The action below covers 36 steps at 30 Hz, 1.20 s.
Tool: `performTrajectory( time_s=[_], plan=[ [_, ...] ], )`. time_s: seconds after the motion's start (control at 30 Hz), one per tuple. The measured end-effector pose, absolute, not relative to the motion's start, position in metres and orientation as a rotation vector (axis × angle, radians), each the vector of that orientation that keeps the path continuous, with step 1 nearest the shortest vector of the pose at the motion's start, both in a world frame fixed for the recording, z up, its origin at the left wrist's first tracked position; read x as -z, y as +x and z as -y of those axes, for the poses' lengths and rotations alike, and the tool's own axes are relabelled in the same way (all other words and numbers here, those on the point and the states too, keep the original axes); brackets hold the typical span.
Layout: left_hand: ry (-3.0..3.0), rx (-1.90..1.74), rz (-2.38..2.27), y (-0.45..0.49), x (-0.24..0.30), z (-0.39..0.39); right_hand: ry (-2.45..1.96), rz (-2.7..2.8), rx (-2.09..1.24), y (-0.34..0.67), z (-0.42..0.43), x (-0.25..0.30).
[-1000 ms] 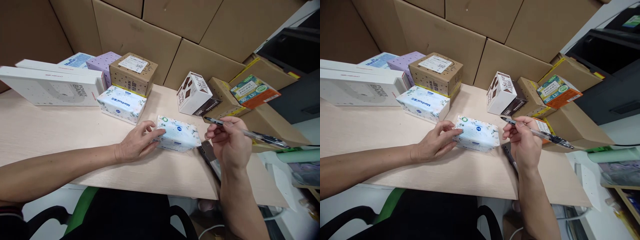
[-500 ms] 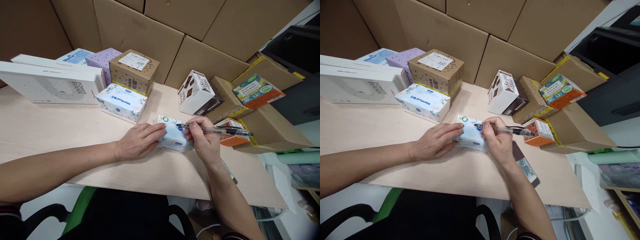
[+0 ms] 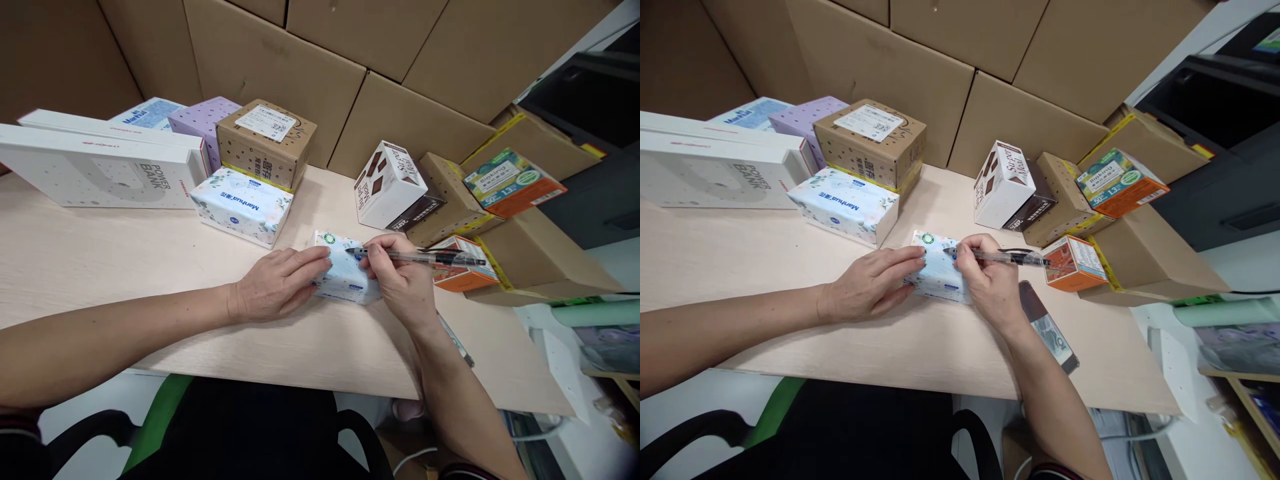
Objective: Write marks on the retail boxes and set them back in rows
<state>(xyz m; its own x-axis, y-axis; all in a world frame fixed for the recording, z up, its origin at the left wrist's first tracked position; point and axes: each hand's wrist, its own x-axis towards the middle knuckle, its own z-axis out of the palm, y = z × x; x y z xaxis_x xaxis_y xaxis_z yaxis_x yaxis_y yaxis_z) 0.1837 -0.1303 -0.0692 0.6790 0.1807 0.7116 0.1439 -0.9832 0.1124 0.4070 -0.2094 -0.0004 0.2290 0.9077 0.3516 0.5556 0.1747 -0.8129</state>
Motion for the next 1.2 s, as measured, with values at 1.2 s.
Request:
performTrajectory(
  time_s=[1.2],
  plan=[
    [2.863,-1.335,-0.346,0.187,0.076,0.131,-2.246,2.141,-0.097,0.498,0.202,0.03]
  ],
)
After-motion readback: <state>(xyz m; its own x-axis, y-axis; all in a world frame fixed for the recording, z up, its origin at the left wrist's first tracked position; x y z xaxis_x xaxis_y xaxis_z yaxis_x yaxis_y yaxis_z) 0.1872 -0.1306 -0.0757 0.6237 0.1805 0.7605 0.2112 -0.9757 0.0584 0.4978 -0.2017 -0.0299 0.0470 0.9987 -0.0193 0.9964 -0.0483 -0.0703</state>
